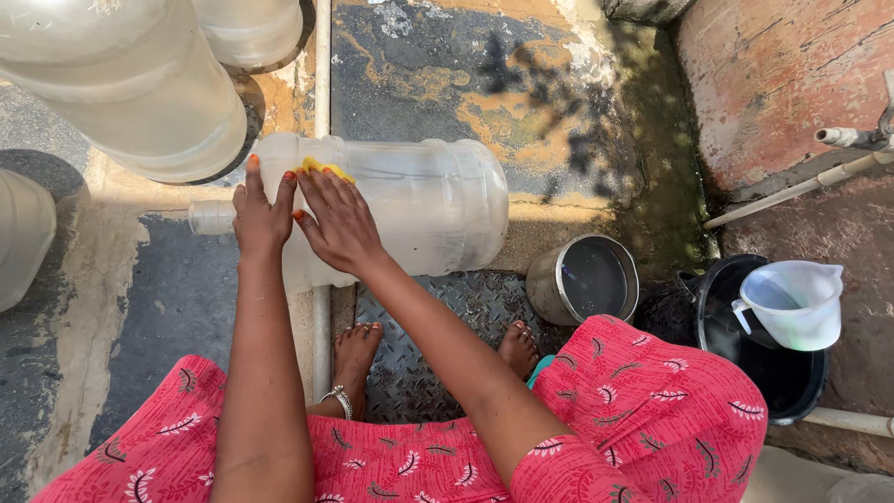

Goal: The person scrubs the exterior of large plastic water jugs with a yellow sponge and water while sitting on the floor.

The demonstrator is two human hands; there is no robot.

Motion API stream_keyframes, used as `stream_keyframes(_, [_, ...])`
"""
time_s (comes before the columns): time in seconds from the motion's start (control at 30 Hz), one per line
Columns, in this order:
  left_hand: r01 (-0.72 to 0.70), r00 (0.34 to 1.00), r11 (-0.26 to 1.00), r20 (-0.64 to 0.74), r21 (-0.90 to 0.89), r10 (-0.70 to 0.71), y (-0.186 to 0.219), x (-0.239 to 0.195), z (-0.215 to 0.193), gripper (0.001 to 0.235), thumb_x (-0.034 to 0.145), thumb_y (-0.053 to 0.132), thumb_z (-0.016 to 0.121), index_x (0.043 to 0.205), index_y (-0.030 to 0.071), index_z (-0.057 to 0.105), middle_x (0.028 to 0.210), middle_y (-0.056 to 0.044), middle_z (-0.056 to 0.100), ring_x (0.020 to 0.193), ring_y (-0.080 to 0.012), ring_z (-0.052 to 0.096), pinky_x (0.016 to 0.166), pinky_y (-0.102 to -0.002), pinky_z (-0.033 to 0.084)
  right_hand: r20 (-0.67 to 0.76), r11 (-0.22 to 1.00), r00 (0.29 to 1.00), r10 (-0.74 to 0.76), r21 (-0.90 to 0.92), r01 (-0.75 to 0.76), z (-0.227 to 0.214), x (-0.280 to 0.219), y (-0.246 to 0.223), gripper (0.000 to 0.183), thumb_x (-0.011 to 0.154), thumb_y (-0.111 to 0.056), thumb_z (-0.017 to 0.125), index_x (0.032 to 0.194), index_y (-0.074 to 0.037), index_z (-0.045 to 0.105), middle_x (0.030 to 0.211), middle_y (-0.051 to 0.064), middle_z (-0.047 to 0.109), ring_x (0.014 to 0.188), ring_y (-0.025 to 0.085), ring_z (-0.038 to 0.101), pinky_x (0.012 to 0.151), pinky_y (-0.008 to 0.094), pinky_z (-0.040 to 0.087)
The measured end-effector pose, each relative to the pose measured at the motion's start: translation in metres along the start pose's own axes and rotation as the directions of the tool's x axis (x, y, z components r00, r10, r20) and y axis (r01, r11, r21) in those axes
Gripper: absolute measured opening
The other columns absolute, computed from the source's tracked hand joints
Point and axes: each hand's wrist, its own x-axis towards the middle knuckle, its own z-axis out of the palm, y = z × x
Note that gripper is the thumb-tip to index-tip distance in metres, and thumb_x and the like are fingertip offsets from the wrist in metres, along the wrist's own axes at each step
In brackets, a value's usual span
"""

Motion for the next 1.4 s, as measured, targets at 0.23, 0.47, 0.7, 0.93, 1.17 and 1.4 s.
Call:
stream_keyframes(0.23, [0.097,0.995,0.993,0.031,0.062,-0.099,0.016,0.016,0.003,0.080,0.092,0.071,0.055,0.159,0.041,0.025,0.157,-0.025,0.034,0.132,-0.0546,0.047,0.107,-0.059,0.042,-0.202,0.762,0.850,0.487,-0.377,-0.526,-0.107,-0.073,0.145,0.088,0.102,-0.070,0.021,0.160,-0.003,0.027,0.169,0.019,0.024,0.161,0.036,0.013,0.130,0.053,0.007])
stream_keyframes(0.47, [0.091,0.994,0.991,0.052,0.094,-0.097,0.014,0.028,0.005,0.081,0.092,0.072,0.054,0.160,0.042,0.023,0.155,-0.024,0.037,0.132,-0.0536,0.048,0.107,-0.058,0.043,-0.157,0.923,0.936,0.316,-0.176,-0.342,-0.036,-0.035,0.066,0.081,0.106,-0.062,0.018,0.163,-0.004,0.021,0.171,0.021,0.017,0.160,0.037,0.012,0.131,0.054,0.007])
stream_keyframes(0.7, [0.094,0.994,0.994,0.055,0.064,-0.097,0.009,0.032,0.009,0.081,0.093,0.072,0.056,0.160,0.041,0.024,0.154,-0.025,0.038,0.134,-0.0486,0.049,0.108,-0.054,0.043,0.085,0.948,0.995,0.059,-0.317,-0.029,0.015,-0.057,0.001,0.076,0.108,-0.054,0.033,0.167,-0.010,0.013,0.175,0.011,0.013,0.163,0.028,0.010,0.133,0.046,0.005])
stream_keyframes(0.93, [-0.167,0.985,0.813,-0.053,-0.558,0.165,-0.024,0.028,0.010,0.080,0.094,0.055,0.073,0.155,0.011,0.046,0.154,-0.017,0.053,0.140,-0.0301,0.054,0.116,-0.044,0.044,-0.387,0.818,0.794,0.469,-0.148,-0.555,-0.070,-0.130,0.195,0.092,0.099,-0.069,0.041,0.159,0.000,0.027,0.164,0.021,0.028,0.154,0.035,0.027,0.125,0.051,0.020])
stream_keyframes(1.17, [-0.214,0.976,0.650,-0.136,-0.729,0.169,-0.051,-0.028,0.016,0.095,0.095,0.051,0.077,0.163,0.006,0.029,0.166,-0.017,0.036,0.150,-0.0285,0.039,0.122,-0.040,0.033,-0.153,0.448,0.422,0.894,0.340,-0.827,-0.097,-0.089,0.233,0.090,0.071,-0.078,0.067,0.118,-0.001,0.069,0.113,0.020,0.072,0.108,0.034,0.070,0.095,0.043,0.052])
stream_keyframes(1.4, [-0.074,0.996,0.974,-0.074,-0.215,0.059,0.001,-0.013,-0.005,0.107,0.086,0.063,0.078,0.163,0.008,0.029,0.160,-0.023,0.038,0.146,-0.0381,0.042,0.117,-0.046,0.037,-0.226,0.547,0.503,0.834,0.223,-0.807,-0.122,-0.057,0.227,0.096,0.085,-0.074,0.055,0.145,0.002,0.051,0.142,0.029,0.053,0.132,0.041,0.051,0.109,0.046,0.041])
